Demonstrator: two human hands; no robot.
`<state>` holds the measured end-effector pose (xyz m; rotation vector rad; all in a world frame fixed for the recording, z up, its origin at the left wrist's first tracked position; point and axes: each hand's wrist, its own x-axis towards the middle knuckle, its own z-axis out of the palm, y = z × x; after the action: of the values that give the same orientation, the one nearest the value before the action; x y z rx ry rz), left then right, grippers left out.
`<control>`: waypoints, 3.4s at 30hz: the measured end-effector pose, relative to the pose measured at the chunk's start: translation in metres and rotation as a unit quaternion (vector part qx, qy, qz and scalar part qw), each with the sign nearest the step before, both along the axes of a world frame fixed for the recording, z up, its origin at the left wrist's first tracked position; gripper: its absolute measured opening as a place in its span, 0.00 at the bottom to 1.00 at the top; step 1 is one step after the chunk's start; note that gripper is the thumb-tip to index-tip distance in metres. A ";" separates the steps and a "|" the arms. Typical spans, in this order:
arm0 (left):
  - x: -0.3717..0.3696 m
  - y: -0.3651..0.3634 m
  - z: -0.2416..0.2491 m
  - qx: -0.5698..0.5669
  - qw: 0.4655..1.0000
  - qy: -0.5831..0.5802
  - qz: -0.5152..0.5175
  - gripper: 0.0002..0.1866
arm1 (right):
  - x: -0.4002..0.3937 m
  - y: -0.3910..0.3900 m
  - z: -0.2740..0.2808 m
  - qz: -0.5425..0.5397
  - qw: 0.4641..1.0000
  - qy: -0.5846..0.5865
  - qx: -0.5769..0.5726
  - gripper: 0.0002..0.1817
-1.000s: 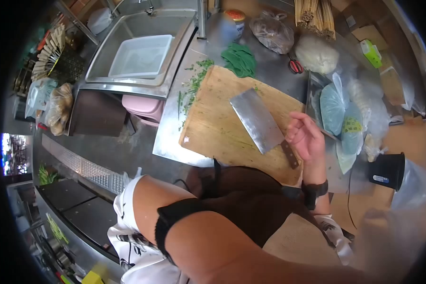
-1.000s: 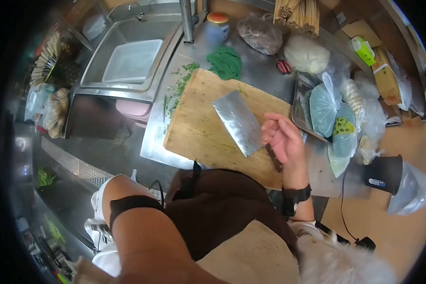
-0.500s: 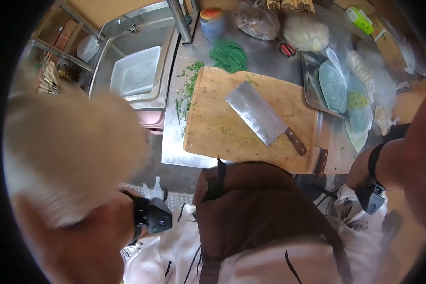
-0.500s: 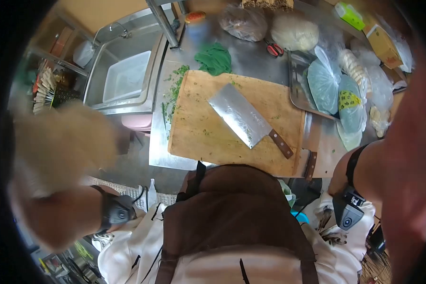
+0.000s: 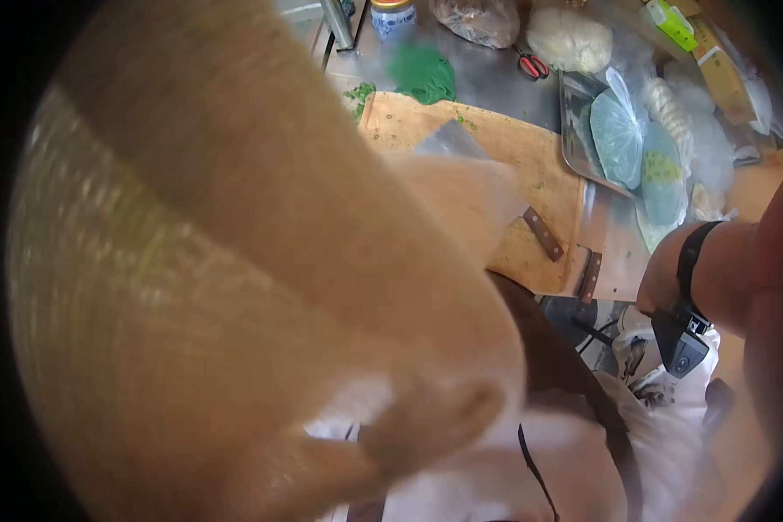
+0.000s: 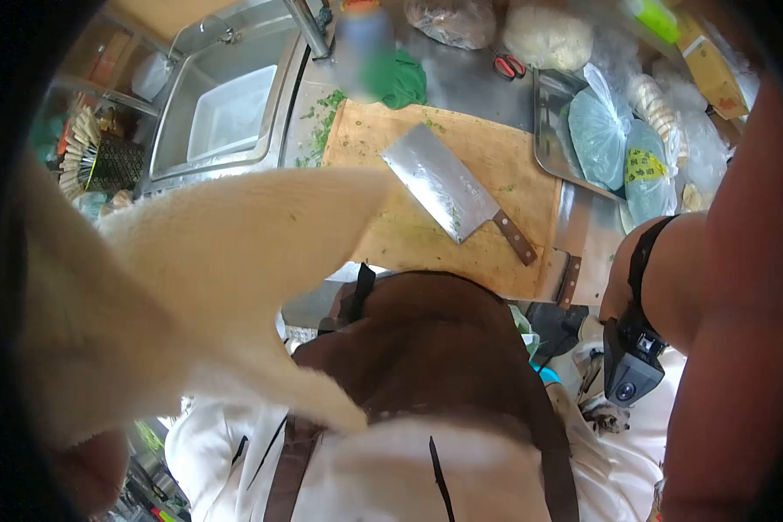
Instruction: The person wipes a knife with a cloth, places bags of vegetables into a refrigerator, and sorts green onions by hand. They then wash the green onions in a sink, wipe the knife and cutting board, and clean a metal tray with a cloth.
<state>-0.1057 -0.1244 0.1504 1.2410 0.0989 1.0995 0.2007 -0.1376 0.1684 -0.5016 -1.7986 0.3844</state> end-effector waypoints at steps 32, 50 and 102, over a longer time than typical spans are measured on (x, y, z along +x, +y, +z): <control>0.016 0.001 0.004 0.035 0.994 -0.023 -0.098 0.18 | -0.022 0.011 -0.046 -0.039 0.972 0.183 -0.142 0.42; 0.030 -0.033 0.003 0.098 0.953 0.007 -0.288 0.18 | -0.016 -0.012 -0.122 -0.076 0.911 0.168 -0.369 0.26; 0.012 0.048 0.000 -0.134 0.940 0.032 0.313 0.17 | 0.019 -0.032 -0.046 0.011 0.984 0.114 -0.140 0.32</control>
<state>-0.0934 -0.0765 0.1504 1.0165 0.7116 1.5301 0.2200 -0.1696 0.1220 -0.6087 -1.5373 0.6888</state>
